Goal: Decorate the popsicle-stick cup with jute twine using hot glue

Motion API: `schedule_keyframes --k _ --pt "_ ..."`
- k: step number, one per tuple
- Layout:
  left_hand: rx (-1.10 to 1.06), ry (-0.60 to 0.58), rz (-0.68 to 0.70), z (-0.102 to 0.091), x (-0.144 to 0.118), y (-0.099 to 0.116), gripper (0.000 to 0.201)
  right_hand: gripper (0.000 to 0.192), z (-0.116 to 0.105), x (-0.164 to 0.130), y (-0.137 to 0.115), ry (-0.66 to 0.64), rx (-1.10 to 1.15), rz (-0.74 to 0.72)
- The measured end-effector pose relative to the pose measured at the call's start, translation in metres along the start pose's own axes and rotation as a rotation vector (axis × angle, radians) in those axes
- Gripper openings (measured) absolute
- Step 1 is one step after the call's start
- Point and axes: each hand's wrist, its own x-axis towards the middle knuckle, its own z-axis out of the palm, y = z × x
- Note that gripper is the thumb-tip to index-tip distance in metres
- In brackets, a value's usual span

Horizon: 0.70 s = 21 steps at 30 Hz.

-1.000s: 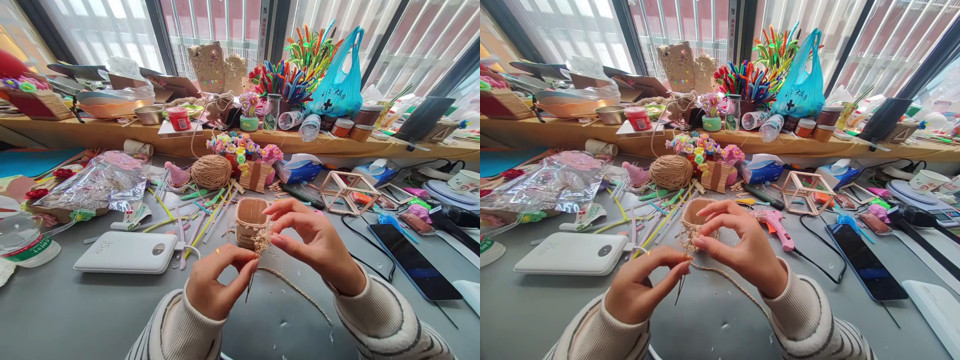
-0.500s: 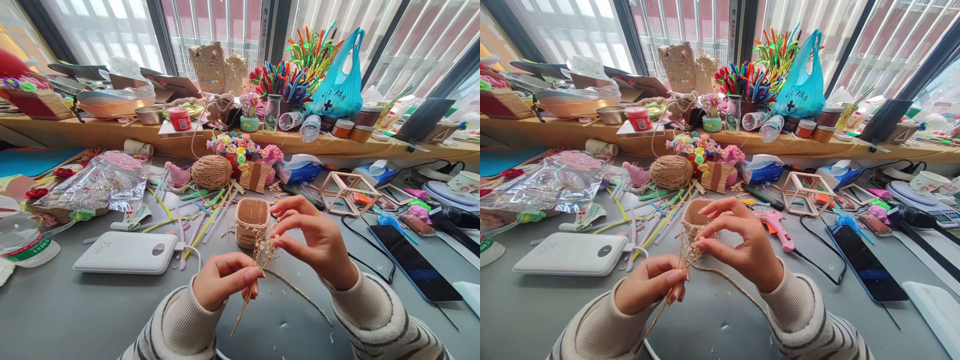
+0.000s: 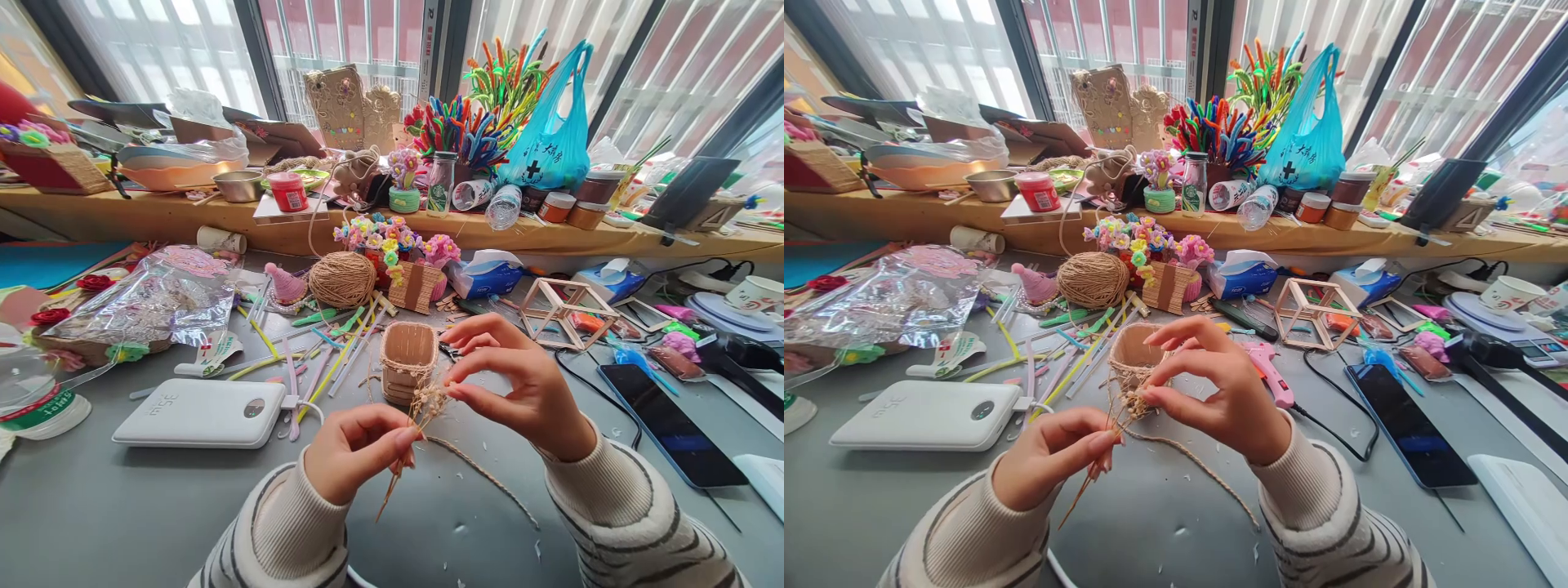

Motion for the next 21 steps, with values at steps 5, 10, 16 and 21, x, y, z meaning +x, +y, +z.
schedule_keyframes --k 5,10,16,21 --pt "0.013 0.011 0.02 -0.0028 0.0001 0.002 0.027 0.004 0.0026 0.0002 0.0017 0.004 -0.009 0.008" --pt "-0.026 0.03 -0.003 -0.0009 -0.0004 0.0019 0.026 0.006 0.0051 -0.0001 0.0019 0.012 -0.026 0.016" --pt "-0.047 0.04 -0.022 0.0005 -0.0006 0.0014 0.022 0.007 0.0064 -0.0009 0.003 0.023 -0.063 0.011" --pt "-0.154 0.09 -0.055 0.0023 -0.0015 0.002 0.013 0.004 0.0086 0.0 0.0031 0.033 -0.069 0.006"
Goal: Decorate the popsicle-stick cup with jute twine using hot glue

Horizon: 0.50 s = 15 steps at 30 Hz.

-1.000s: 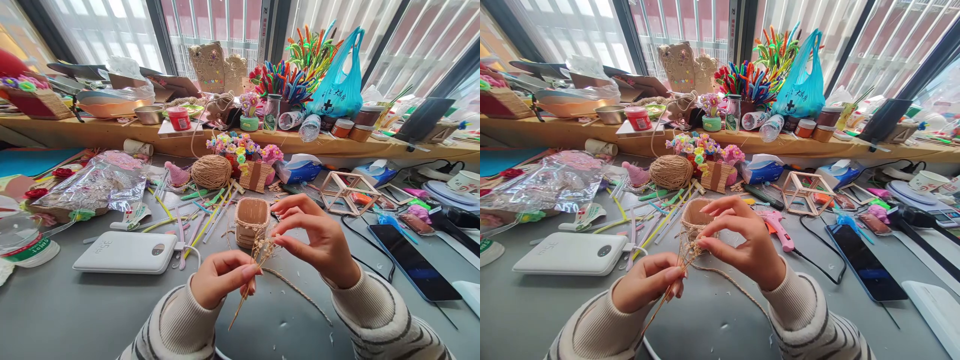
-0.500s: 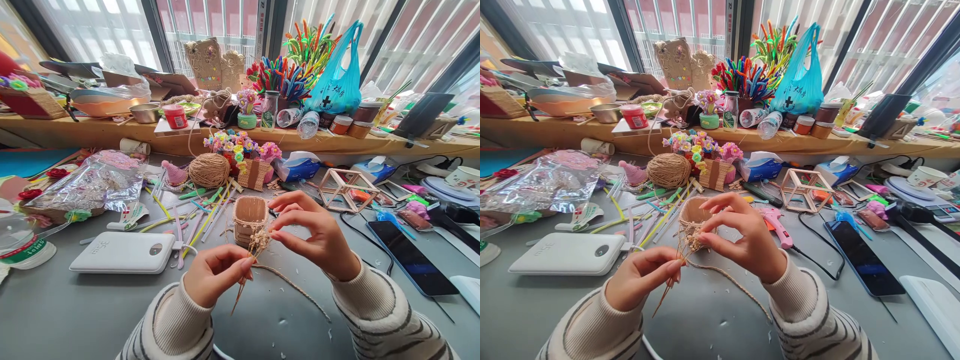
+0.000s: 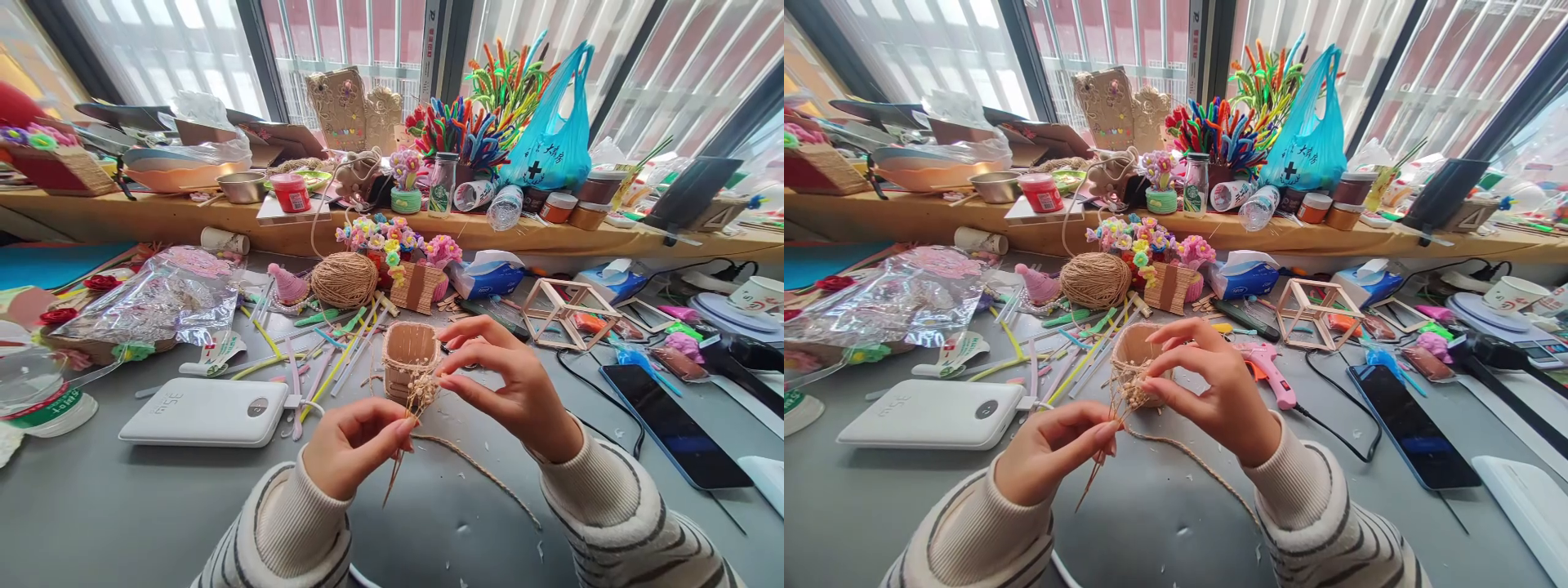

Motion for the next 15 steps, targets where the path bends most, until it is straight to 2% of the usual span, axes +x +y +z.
schedule_keyframes --k 12,15 --pt "0.119 0.027 0.111 -0.0005 -0.0013 -0.0005 0.021 0.006 -0.0012 0.0 0.002 -0.026 0.009 -0.024" --pt "0.135 0.081 0.117 -0.0073 0.0014 0.0012 0.021 0.009 -0.0048 -0.0014 -0.0039 0.072 0.023 -0.027"
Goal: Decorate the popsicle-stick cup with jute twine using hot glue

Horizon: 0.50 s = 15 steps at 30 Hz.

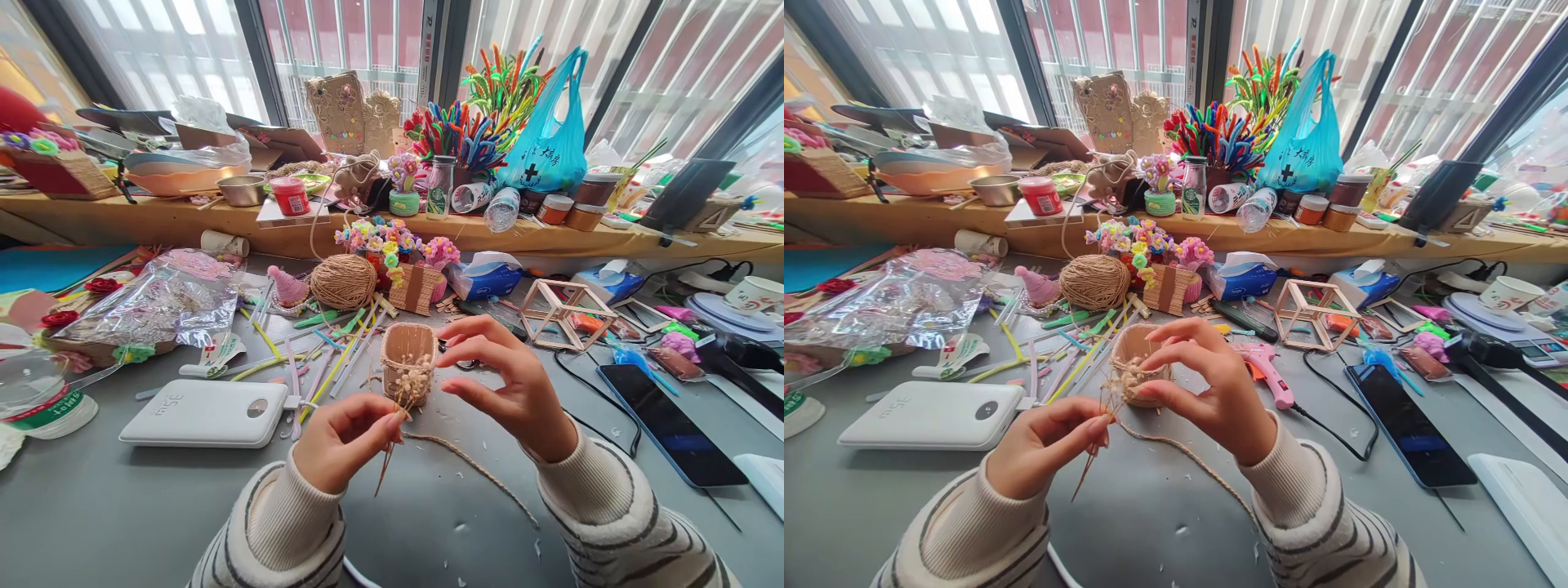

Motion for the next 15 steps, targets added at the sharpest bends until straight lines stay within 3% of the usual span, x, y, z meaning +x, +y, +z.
schedule_keyframes --k 3,7,8,9,11,15 --pt "0.095 0.16 0.077 -0.011 0.01 0.001 0.022 0.019 0.008 -0.003 -0.017 0.153 0.027 -0.07" --pt "0.11 0.413 0.194 -0.02 0.035 0.001 0.016 0.02 0.062 -0.014 -0.043 -0.068 0.03 -0.315" --pt "0.093 0.444 0.214 -0.021 0.043 0.001 0.016 0.022 0.081 -0.017 -0.047 -0.062 -0.015 -0.422" --pt "0.053 0.454 0.225 -0.021 0.05 0.0 0.017 0.025 0.099 -0.02 -0.051 -0.047 -0.096 -0.499" --pt "-0.049 0.433 0.204 -0.022 0.063 0.0 0.024 0.022 0.128 -0.023 -0.054 -0.012 -0.301 -0.497" --pt "-0.142 0.42 0.168 -0.024 0.08 0.001 0.033 0.021 0.154 -0.026 -0.056 -0.08 -0.421 -0.607"
